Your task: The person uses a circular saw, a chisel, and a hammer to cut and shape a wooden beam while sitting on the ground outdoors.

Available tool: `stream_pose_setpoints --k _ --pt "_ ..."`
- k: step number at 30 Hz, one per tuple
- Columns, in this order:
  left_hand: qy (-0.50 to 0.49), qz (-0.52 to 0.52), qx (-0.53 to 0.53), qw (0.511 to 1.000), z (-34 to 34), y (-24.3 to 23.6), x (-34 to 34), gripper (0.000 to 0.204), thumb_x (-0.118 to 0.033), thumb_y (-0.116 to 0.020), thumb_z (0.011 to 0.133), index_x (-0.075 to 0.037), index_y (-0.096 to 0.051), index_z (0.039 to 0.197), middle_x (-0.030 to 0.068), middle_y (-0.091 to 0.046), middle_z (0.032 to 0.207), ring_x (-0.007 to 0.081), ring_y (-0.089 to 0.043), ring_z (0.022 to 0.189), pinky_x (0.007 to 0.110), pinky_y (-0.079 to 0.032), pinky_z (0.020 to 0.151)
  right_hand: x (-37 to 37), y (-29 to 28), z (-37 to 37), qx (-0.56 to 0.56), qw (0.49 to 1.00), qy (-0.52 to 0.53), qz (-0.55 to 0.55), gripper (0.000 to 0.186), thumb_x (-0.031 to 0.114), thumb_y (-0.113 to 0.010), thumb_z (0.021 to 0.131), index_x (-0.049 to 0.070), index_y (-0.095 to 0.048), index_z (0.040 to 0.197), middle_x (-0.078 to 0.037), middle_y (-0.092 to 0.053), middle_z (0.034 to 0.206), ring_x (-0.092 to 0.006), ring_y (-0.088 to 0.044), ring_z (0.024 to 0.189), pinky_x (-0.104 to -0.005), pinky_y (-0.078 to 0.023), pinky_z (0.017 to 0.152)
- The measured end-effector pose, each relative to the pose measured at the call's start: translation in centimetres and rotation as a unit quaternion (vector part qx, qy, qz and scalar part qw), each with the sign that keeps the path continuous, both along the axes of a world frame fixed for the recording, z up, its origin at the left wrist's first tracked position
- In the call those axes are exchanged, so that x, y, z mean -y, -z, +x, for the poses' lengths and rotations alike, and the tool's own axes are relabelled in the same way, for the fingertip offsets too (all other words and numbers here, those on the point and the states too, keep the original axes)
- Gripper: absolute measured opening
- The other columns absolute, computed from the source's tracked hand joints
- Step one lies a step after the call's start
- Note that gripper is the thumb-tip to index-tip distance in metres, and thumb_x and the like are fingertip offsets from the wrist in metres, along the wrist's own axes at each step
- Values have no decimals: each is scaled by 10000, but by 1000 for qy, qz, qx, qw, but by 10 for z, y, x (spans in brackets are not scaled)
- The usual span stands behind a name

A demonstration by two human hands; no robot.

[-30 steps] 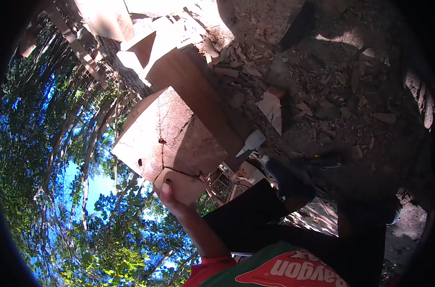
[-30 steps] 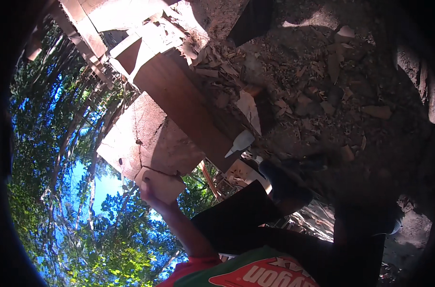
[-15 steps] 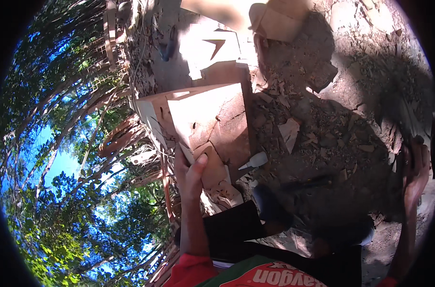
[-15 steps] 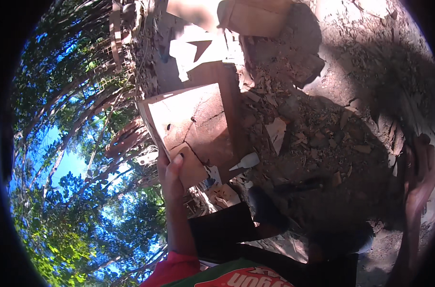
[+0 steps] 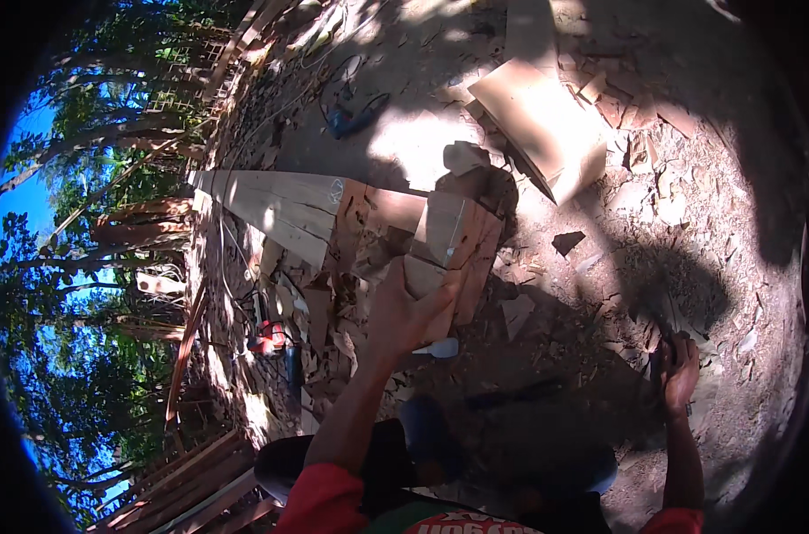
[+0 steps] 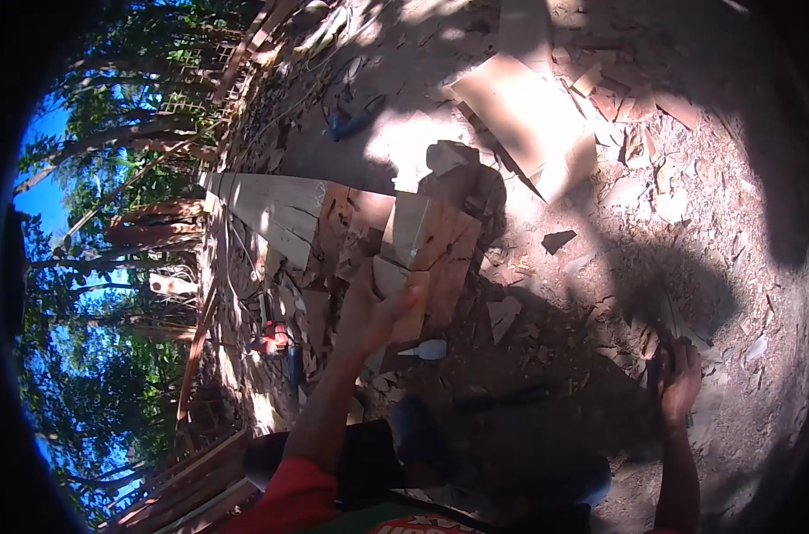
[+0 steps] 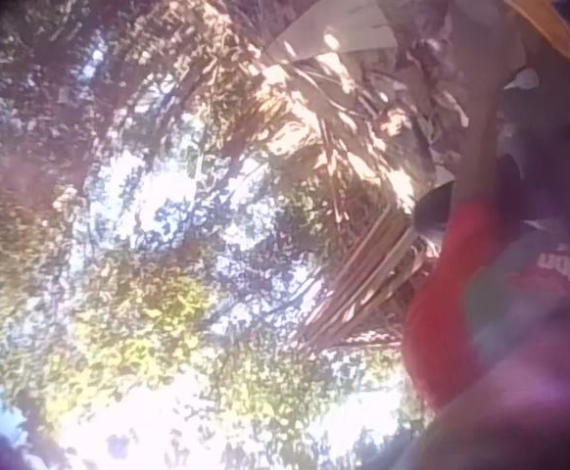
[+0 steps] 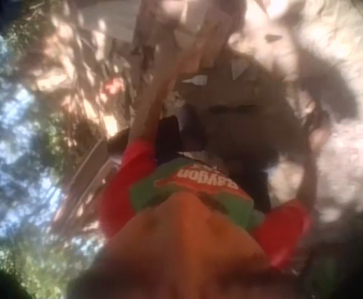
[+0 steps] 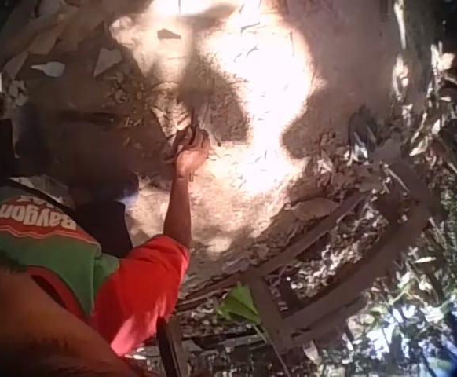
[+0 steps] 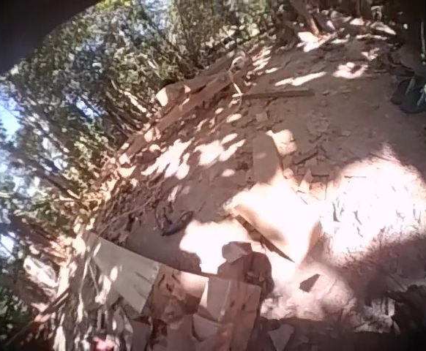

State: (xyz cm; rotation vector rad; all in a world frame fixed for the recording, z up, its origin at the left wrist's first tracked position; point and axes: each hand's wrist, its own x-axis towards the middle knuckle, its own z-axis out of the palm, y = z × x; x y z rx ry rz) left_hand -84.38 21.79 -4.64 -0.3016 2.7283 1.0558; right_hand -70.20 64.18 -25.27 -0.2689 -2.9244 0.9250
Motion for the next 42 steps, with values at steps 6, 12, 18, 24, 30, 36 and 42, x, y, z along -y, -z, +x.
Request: stream_pose_setpoints --k 6,12,18,24,30,36,42 --pt "6 -75 56 996 5 -27 -4 922 -616 -749 744 55 -470 1313 277 -637 1171 414 -629 1104 472 -484 937 0 -7 0 -2 999 -7 40 440 293 -676 890 30 -587 1232 -173 -592 1054 -375 -570 1003 -444 -450 892" --pt "25 -21 -44 999 4 -14 -4 1126 -650 -763 705 43 -300 1463 308 -528 1345 396 -542 1258 471 -463 1004 52 -84 -39 -56 996 -69 0 541 204 -712 837 34 -536 1319 -180 -572 1145 -371 -537 1057 -463 -428 929" --pt "139 -195 -235 942 25 -88 105 972 -524 -785 761 -28 -369 1486 222 -540 1371 384 -565 1212 442 -445 1031 198 -147 -43 122 926 -354 -43 298 274 -654 883 90 -662 1117 -170 -682 1008 -363 -651 972 -485 -511 802" --pt "1 -110 74 991 214 -180 233 736 -546 -698 845 -51 -535 1365 191 -579 1340 345 -592 1196 455 -491 951 314 -127 -3 212 769 -600 -60 272 316 -592 937 72 -675 1023 -192 -683 891 -400 -668 879 -501 -518 761" --pt "-318 158 -115 928 390 -87 140 830 -484 -716 846 -65 -380 1478 214 -492 1407 340 -501 1298 456 -401 1072 395 -153 7 158 711 -681 77 236 259 -623 893 47 -670 985 -222 -671 835 -432 -660 813 -534 -512 703" --pt "-301 152 -128 933 356 -59 151 800 -503 -654 887 -42 -367 1475 244 -481 1407 404 -485 1295 462 -383 1093 372 -129 -52 178 613 -763 105 302 261 -638 874 42 -663 1081 -224 -684 942 -450 -659 879 -522 -527 765" --pt "-313 189 -128 922 361 -60 162 800 -473 -631 904 -11 -338 1488 247 -462 1430 399 -476 1304 464 -365 1104 392 -225 -51 268 634 -688 229 405 384 -640 910 59 -666 1150 -196 -682 1101 -421 -642 1021 -494 -515 860"
